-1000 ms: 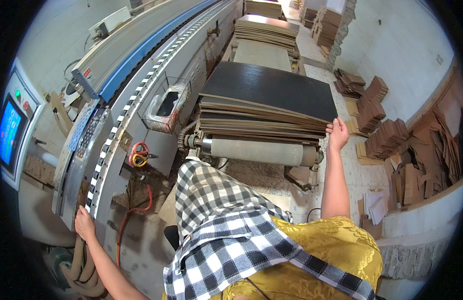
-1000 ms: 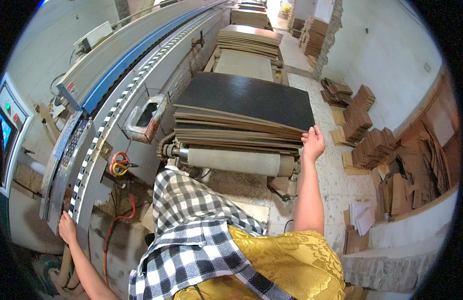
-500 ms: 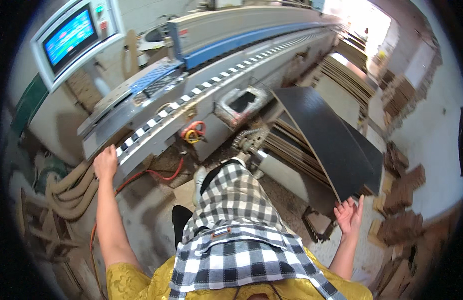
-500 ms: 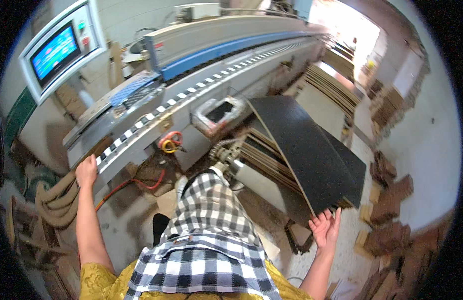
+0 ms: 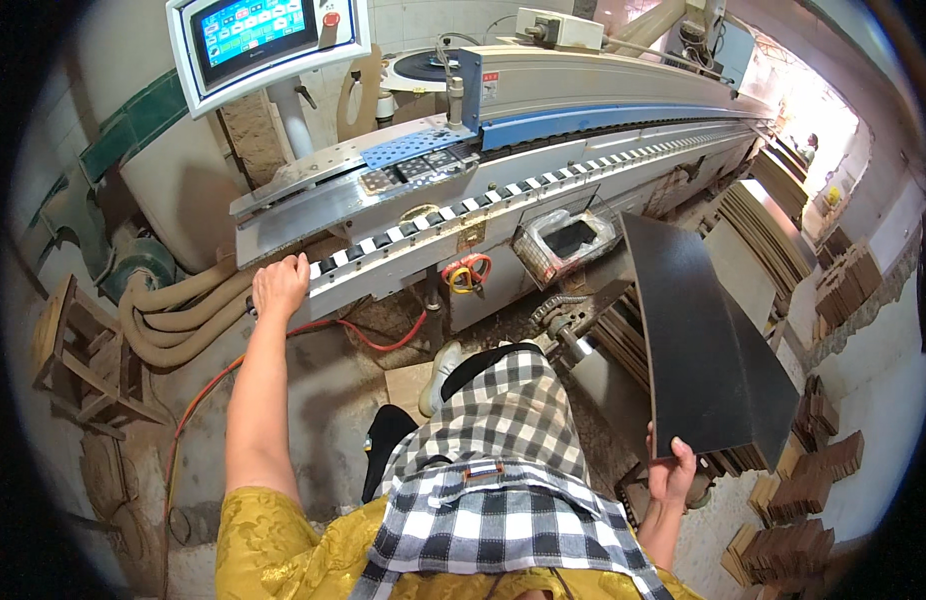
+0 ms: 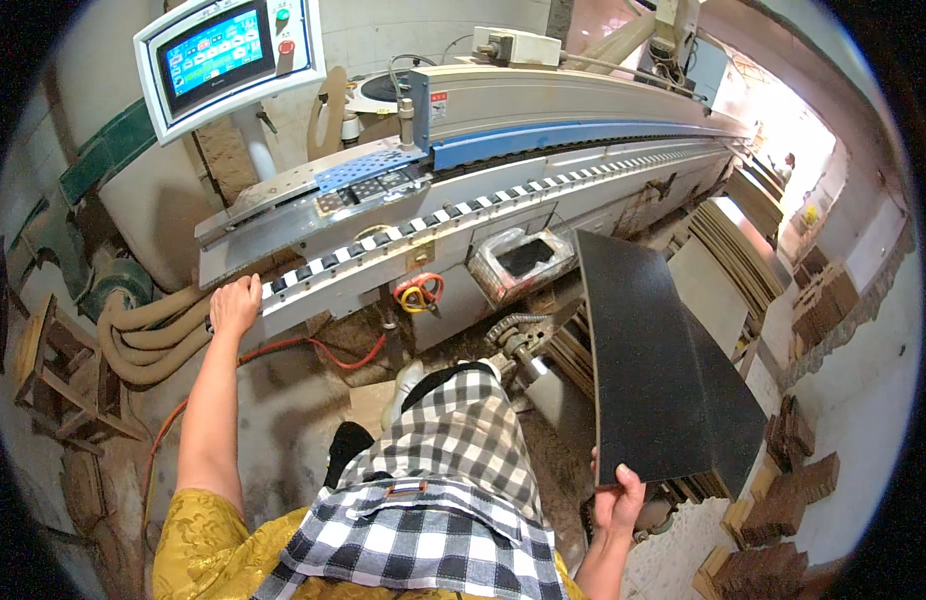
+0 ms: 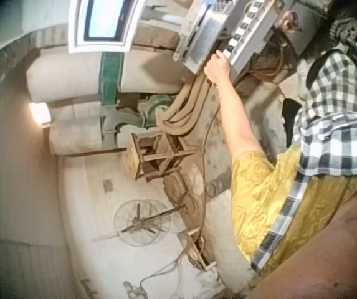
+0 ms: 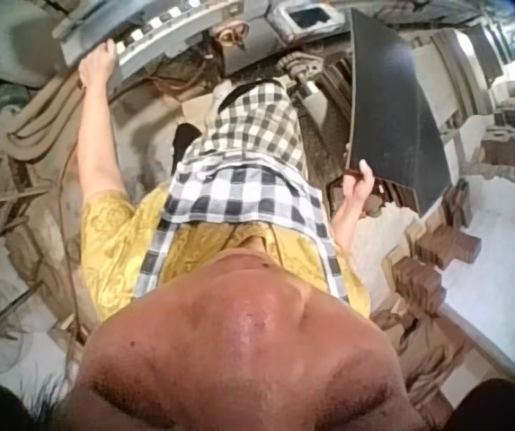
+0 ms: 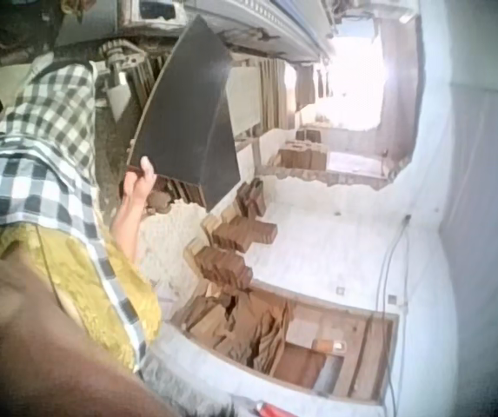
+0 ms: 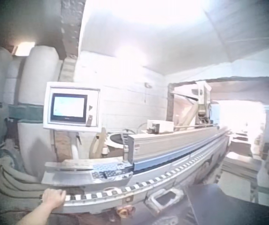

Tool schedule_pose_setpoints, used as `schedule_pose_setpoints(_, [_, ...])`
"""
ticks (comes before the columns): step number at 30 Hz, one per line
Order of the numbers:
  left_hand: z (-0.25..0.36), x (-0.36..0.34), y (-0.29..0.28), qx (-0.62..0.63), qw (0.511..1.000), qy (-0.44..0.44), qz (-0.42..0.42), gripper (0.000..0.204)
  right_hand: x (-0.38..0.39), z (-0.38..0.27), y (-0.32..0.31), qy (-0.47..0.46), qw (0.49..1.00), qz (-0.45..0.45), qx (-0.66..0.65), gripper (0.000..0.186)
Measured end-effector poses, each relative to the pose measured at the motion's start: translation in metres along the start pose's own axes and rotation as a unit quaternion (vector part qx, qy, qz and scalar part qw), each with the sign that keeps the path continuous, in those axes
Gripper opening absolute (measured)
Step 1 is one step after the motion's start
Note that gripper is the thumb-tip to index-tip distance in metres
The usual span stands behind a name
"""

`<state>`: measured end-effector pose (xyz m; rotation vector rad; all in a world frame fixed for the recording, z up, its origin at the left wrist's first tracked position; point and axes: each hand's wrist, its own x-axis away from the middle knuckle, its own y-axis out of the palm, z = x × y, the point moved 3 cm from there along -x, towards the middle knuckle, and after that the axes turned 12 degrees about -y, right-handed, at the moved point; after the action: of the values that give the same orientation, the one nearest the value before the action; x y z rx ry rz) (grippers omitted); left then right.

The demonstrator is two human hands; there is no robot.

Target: The person feeds a dark rectangular panel into a belt sander, repeatedly flipping it to sand both sides. The person stacks the finished panels on a roller table to the right.

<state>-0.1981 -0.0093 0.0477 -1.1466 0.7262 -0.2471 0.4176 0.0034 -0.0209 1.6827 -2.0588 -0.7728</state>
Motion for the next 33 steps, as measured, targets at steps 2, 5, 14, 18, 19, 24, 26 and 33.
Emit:
schedule_pose_setpoints(2, [-0.004, 0.001, 0.002, -0.004, 1.000, -0.003, -0.008, 0.044, 0.008, 0.001, 0.006, 0.015, 0.999, -0.039, -0.005, 0.057])
schedule_pose_setpoints(5, [-0.005, 0.000, 0.003, -0.014, 1.000, -0.003, -0.003, 0.044, 0.015, 0.001, 0.027, 0.050, 0.992, -0.113, -0.016, 0.055])
schedule_pose_setpoints(14, [-0.003, 0.000, 0.001, -0.022, 0.999, -0.020, -0.021, 0.044, 0.007, 0.085, 0.130, 0.251, 0.930, -0.266, -0.048, 0.045])
schedule_pose_setpoints(18, [-0.003, 0.002, -0.001, -0.021, 1.000, -0.017, -0.016, 0.044, 0.028, 0.123, 0.185, 0.289, 0.900, -0.323, -0.045, 0.043])
schedule_pose_setpoints(19, [-0.002, 0.002, 0.000, -0.011, 1.000, -0.011, -0.011, 0.043, 0.034, 0.133, 0.194, 0.320, 0.887, -0.331, -0.041, 0.044])
schedule_pose_setpoints(24, [-0.001, 0.002, -0.001, -0.003, 1.000, -0.008, -0.005, 0.042, 0.048, 0.170, 0.227, 0.328, 0.779, -0.534, 0.012, 0.030])
schedule_pose_setpoints(26, [-0.002, 0.002, -0.001, -0.005, 1.000, -0.013, -0.005, 0.042, 0.052, 0.162, 0.239, 0.317, 0.776, -0.540, 0.077, 0.034])
schedule_pose_setpoints(33, [0.002, 0.006, -0.006, -0.017, 1.000, -0.022, -0.015, 0.044, 0.048, 0.158, 0.234, 0.238, 0.821, -0.511, 0.089, 0.027])
